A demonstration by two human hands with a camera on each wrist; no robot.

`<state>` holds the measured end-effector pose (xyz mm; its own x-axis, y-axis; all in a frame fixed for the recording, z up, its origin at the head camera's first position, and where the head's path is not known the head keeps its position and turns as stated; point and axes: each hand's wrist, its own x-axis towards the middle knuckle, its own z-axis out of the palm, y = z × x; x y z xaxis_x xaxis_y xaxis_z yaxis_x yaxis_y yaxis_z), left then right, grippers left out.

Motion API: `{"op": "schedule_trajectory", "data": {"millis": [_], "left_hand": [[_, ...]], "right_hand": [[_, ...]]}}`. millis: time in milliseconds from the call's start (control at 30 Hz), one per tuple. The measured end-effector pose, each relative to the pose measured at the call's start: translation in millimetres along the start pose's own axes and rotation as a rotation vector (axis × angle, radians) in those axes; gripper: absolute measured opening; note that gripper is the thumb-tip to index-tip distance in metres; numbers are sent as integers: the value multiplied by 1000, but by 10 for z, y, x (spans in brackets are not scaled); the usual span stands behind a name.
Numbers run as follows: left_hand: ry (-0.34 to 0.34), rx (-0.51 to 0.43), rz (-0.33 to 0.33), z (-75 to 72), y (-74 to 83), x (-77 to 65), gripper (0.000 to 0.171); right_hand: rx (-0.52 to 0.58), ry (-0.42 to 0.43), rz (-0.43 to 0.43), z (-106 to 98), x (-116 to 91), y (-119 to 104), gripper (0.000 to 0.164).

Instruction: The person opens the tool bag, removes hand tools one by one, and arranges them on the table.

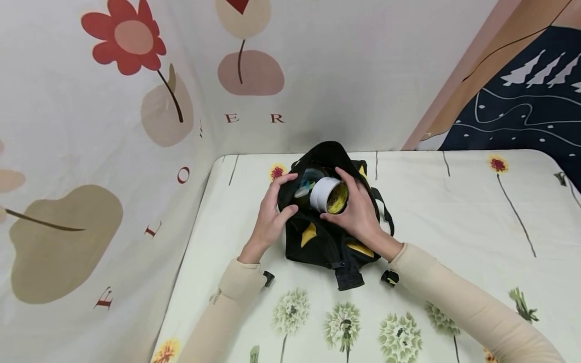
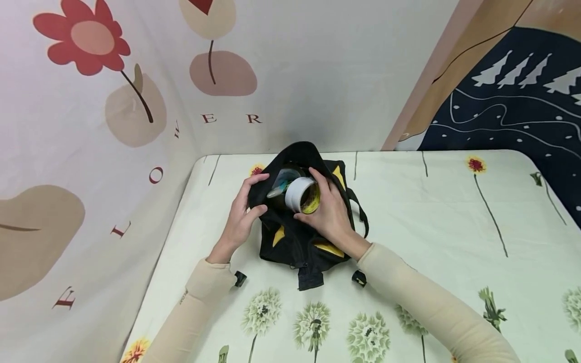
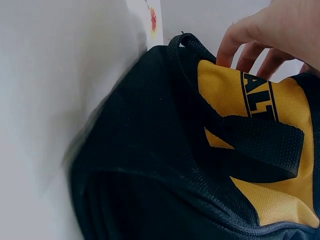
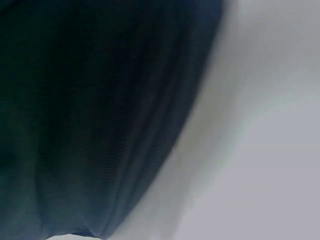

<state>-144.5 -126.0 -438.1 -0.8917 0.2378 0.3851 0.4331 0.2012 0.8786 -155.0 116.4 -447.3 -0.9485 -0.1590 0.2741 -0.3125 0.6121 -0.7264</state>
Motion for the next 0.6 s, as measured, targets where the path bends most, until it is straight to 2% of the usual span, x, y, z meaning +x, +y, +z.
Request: {"op": "schedule_trajectory", "data": {"millis": [600], "left_hand": [[1, -2, -35, -1, 22, -16, 66]], "right_hand": [[81, 11, -82, -44, -44, 12, 108]]}}
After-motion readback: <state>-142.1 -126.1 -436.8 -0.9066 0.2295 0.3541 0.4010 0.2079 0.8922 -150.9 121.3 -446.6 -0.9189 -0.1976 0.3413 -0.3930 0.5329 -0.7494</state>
